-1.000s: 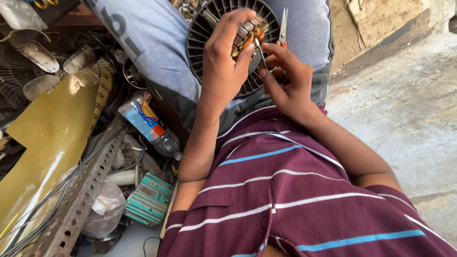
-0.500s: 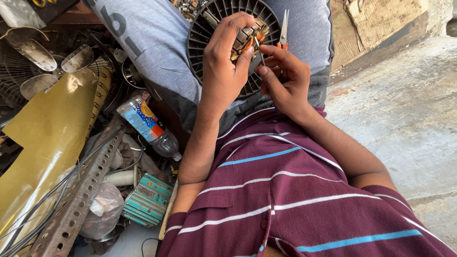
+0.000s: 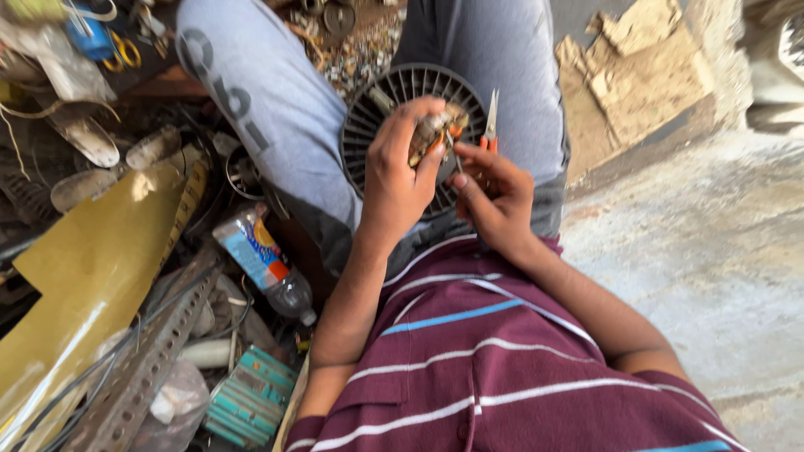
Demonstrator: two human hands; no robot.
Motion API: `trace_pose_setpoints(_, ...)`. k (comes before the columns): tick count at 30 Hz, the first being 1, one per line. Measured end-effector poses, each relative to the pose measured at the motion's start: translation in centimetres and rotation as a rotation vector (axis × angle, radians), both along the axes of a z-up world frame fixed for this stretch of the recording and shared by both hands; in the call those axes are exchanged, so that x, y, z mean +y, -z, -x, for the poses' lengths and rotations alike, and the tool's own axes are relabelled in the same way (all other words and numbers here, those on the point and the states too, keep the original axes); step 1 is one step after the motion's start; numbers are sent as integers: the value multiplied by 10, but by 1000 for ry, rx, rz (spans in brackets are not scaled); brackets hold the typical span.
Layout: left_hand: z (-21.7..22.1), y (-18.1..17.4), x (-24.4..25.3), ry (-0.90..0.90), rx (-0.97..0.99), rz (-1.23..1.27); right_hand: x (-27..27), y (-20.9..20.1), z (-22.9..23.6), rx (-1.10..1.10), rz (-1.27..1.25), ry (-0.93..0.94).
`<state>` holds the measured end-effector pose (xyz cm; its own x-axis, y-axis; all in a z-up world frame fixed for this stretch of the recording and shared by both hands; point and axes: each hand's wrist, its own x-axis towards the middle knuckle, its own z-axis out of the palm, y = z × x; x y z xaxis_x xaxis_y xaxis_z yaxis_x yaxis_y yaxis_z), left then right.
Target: The person uses a screwdriver and scissors to adjust and trim copper windings on a motor armature. They repeatedly pry, cut, and reposition the windings while holding the component on their lap.
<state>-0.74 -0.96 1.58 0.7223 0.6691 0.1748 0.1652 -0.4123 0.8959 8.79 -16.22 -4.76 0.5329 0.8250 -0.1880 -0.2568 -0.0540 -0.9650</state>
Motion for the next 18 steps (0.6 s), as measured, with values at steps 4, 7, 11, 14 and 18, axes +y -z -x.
trace_pose_setpoints(4,0,-1,1,-11,-11,-7,2,-1,1,21,27,6)
trace_pose_setpoints(7,2,2,-3,-31,-38,-47,0,-1,7,30,15,2)
trace_pose_setpoints(11,6,8,-5,-58,-54,-16,1,1,6,146,-59,12)
trace_pose_setpoints(14,11,12,-8,-60,-52,-27,-2,2,7,296,-61,0)
trace_pose_setpoints(18,14,20,-10,-66,-67,-39,-4,4,12,269,-123,-13)
